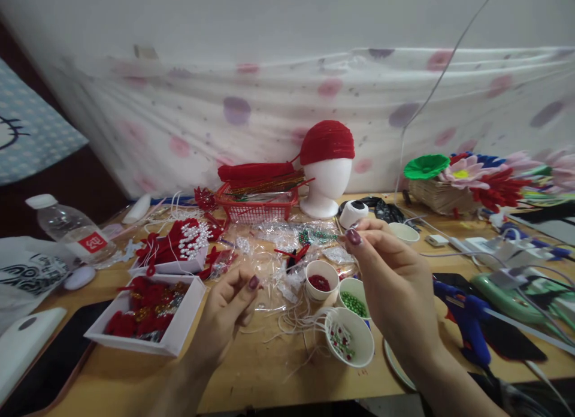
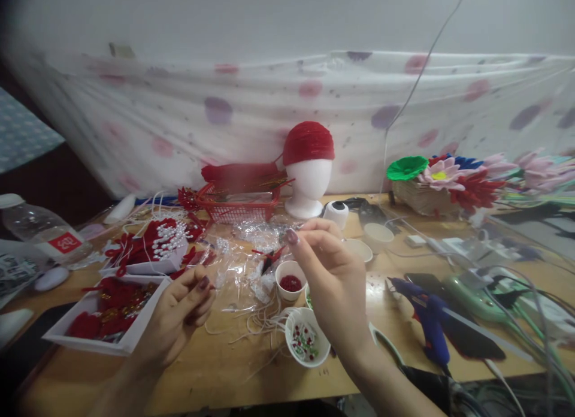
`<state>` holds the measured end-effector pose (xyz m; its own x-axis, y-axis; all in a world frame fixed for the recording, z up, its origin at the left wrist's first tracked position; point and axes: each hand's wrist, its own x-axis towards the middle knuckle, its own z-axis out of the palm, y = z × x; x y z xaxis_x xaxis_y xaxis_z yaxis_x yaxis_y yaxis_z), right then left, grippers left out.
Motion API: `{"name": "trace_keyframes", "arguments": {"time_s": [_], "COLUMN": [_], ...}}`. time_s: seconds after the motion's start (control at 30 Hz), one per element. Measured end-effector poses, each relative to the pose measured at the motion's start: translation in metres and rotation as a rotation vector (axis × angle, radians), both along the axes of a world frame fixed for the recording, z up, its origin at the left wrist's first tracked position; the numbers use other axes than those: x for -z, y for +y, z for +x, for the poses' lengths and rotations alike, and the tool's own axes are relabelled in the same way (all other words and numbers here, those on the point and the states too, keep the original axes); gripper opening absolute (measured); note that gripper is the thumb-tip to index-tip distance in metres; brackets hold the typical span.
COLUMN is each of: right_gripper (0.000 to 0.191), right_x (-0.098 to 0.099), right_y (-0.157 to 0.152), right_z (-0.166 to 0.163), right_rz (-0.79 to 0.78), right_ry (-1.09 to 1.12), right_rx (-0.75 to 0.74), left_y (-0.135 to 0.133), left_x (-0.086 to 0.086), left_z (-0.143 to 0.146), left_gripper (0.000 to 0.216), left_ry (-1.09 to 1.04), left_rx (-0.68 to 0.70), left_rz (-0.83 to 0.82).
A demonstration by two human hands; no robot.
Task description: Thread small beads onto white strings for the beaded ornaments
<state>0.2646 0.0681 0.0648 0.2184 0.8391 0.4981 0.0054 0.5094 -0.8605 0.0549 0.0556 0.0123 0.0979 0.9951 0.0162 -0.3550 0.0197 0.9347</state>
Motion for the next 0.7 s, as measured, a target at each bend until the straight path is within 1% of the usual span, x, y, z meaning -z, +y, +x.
{"name": "trace_keyframes", "arguments": {"time_s": [0.13,0.2,0.23,0.3,0.33,0.37,0.4,0.47,0.53,0.6,0.63,0.67,0.7], "right_gripper": [0.024,0.022,0.021,0.019,0.017,0.015,0.014,0.011,0.010,0.010,0.011,0.011,0.011], "right_x": [0.000,0.000,0.000,0.000,0.001,0.002,0.003,0.006,0.008,0.009,0.010,0.010,0.011], "right_y": [0.000,0.000,-0.001,-0.003,-0.004,-0.005,-0.007,-0.009,-0.010,-0.011,-0.011,-0.011,-0.011], "right_z": [0.004,0.003,0.001,-0.003,-0.005,-0.008,-0.011,-0.016,-0.020,-0.022,-0.023,-0.023,-0.023], "right_rz": [-0.037,-0.018,-0.002,0.027,0.029,0.031,0.032,0.058,0.097,0.118,0.121,0.117,0.114], "right_ry": [0.016,-0.008,-0.033,-0.104,-0.146,-0.192,-0.236,-0.304,-0.339,-0.351,-0.355,-0.357,-0.354], "right_rx": [0.012,0.009,0.008,-0.002,-0.017,-0.039,-0.070,-0.134,-0.178,-0.201,-0.204,-0.208,-0.213], "left_y": [0.001,0.003,0.004,0.004,0.002,0.001,-0.002,-0.006,-0.008,-0.008,-0.008,-0.007,-0.007], "left_x": [0.014,0.015,0.013,0.004,-0.003,-0.010,-0.017,-0.030,-0.036,-0.035,-0.033,-0.031,-0.028], "left_z": [-0.012,-0.017,-0.019,-0.019,-0.018,-0.015,-0.011,-0.001,0.012,0.023,0.027,0.030,0.031], "left_gripper": [0.051,0.051,0.050,0.047,0.045,0.042,0.039,0.035,0.035,0.034,0.034,0.033,0.032], "left_ry": [0.038,0.204,0.333,0.573,0.644,0.664,0.640,0.499,0.255,0.039,-0.037,-0.089,-0.119], "left_rx": [-0.092,-0.114,-0.130,-0.184,-0.202,-0.216,-0.212,-0.129,0.051,0.230,0.285,0.312,0.309], "left_rz": [-0.055,-0.040,0.003,0.154,0.234,0.298,0.331,0.343,0.306,0.213,0.163,0.118,0.085]}}
